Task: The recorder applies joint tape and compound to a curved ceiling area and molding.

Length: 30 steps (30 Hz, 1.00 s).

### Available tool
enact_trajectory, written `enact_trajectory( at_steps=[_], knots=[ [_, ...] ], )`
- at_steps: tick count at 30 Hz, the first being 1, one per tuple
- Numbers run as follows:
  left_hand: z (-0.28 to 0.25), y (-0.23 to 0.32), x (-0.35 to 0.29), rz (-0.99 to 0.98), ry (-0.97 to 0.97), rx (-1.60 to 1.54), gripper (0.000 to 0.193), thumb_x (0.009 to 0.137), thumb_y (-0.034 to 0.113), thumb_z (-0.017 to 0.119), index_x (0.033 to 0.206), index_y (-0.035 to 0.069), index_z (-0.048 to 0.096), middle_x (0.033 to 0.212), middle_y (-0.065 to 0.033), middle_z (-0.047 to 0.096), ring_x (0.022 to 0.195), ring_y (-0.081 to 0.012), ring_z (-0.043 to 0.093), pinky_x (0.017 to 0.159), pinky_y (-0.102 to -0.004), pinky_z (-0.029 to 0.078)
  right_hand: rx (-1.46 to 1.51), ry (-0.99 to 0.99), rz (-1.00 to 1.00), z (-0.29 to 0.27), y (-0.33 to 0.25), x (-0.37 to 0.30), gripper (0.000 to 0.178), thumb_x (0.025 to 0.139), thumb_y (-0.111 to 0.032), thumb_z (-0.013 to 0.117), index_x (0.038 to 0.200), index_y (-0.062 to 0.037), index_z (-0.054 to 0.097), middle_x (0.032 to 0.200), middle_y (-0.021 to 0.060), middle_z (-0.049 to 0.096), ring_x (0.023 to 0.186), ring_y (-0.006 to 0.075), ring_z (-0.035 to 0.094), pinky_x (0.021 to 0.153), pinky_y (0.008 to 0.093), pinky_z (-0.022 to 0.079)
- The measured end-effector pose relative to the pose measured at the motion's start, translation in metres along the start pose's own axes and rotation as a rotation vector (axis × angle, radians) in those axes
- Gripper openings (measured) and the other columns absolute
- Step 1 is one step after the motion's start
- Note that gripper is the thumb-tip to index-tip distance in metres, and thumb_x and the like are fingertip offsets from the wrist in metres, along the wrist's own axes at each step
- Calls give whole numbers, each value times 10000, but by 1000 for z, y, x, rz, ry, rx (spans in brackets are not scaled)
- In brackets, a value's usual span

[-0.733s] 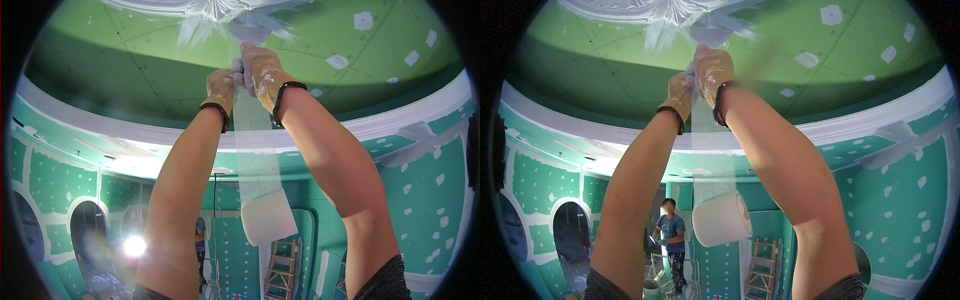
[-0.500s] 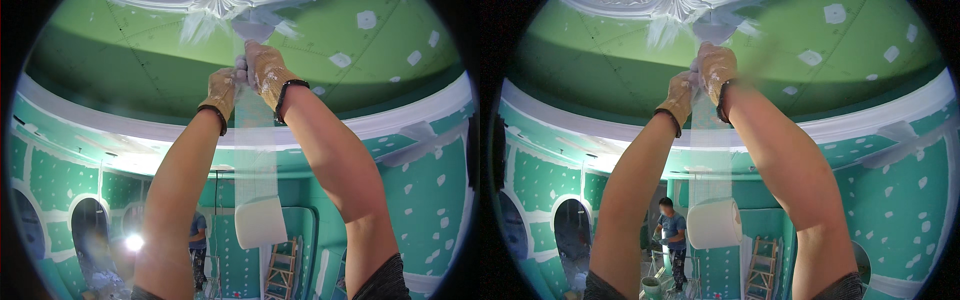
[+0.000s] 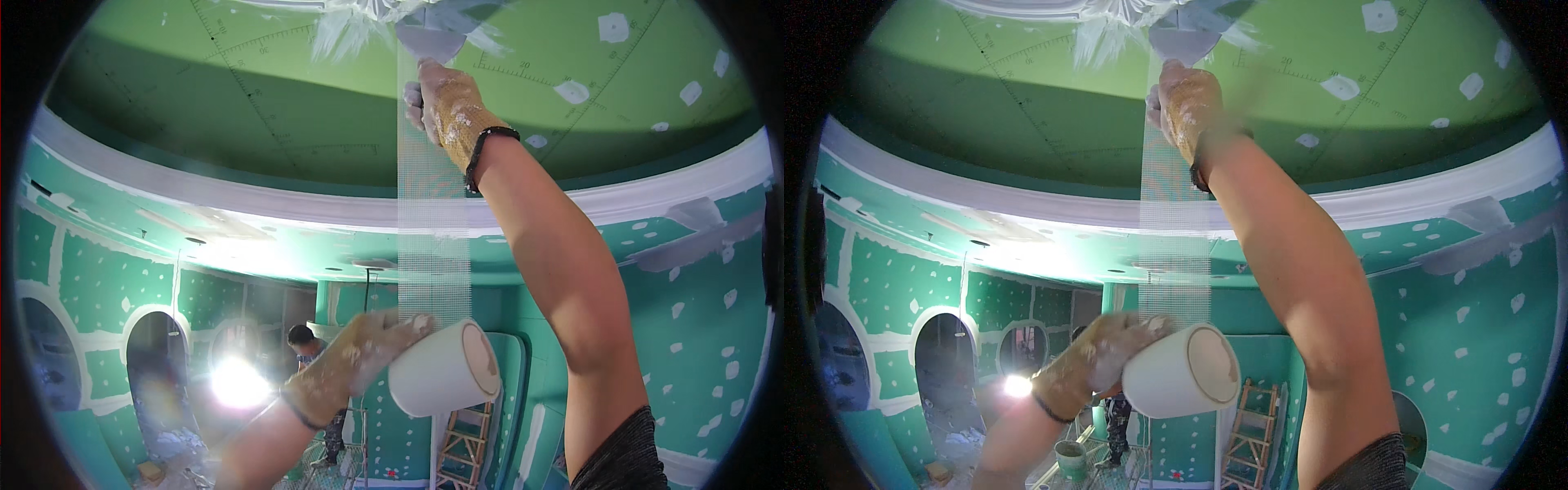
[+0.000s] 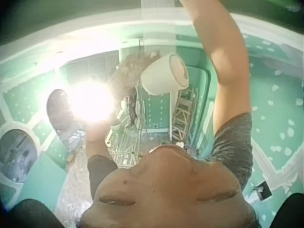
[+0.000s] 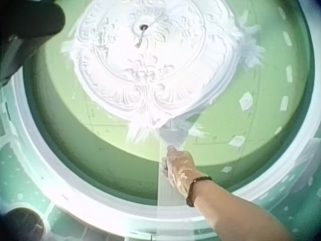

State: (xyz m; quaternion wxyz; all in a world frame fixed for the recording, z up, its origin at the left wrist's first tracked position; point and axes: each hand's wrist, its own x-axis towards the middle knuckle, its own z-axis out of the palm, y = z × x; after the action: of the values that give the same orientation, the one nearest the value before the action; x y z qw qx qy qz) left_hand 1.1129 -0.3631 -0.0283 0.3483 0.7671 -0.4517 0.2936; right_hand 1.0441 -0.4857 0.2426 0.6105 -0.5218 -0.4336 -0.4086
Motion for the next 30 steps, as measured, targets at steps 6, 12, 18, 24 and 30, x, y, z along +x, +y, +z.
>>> enact_trajectory(
  at_steps=[6, 12, 18, 24, 30],
  knots=[
    [25, -1, -4, -54, 140, -942, 327, 1014, 267, 591, 1167, -9, 676, 943, -35, 672, 853, -134, 649, 808, -277, 560, -137, -50, -214, -11, 20, 22, 299, 1029, -310, 539, 1027, -15, 492, 710, 64, 559, 518, 147, 491, 427, 310, 398],
    [56, -6, 3, -54, 347, -644, 305, 1019, 268, 549, 1065, -11, 663, 904, -33, 684, 784, -85, 615, 729, -267, 523, 33, -75, -59, -11, 10, 7, 289, 1023, -308, 551, 987, -28, 491, 713, 63, 567, 524, 137, 513, 441, 297, 428],
    [66, 21, -4, -252, 327, -720, 358, 1023, 319, 603, 1196, 6, 631, 1084, -60, 670, 981, -127, 637, 883, -281, 528, -81, 44, -64, -6, 11, 2, 312, 1019, -325, 554, 965, -18, 545, 725, 52, 582, 546, 145, 543, 483, 298, 474],
    [119, 19, -37, -129, 495, -766, 466, 959, 334, 728, 1283, 11, 639, 1208, -137, 700, 1108, -205, 654, 981, -354, 501, -23, 27, -35, -5, 11, 3, 349, 1019, -352, 561, 915, -19, 568, 740, 57, 596, 559, 142, 544, 515, 300, 503],
    [120, 21, -36, -300, 422, -731, 346, 930, 287, 743, 1119, -3, 743, 1224, -182, 698, 1160, -261, 648, 1024, -380, 474, 2, 58, -26, -3, 13, 1, 338, 1030, -341, 568, 994, -7, 540, 756, 62, 586, 557, 141, 530, 467, 296, 471]
  ],
)
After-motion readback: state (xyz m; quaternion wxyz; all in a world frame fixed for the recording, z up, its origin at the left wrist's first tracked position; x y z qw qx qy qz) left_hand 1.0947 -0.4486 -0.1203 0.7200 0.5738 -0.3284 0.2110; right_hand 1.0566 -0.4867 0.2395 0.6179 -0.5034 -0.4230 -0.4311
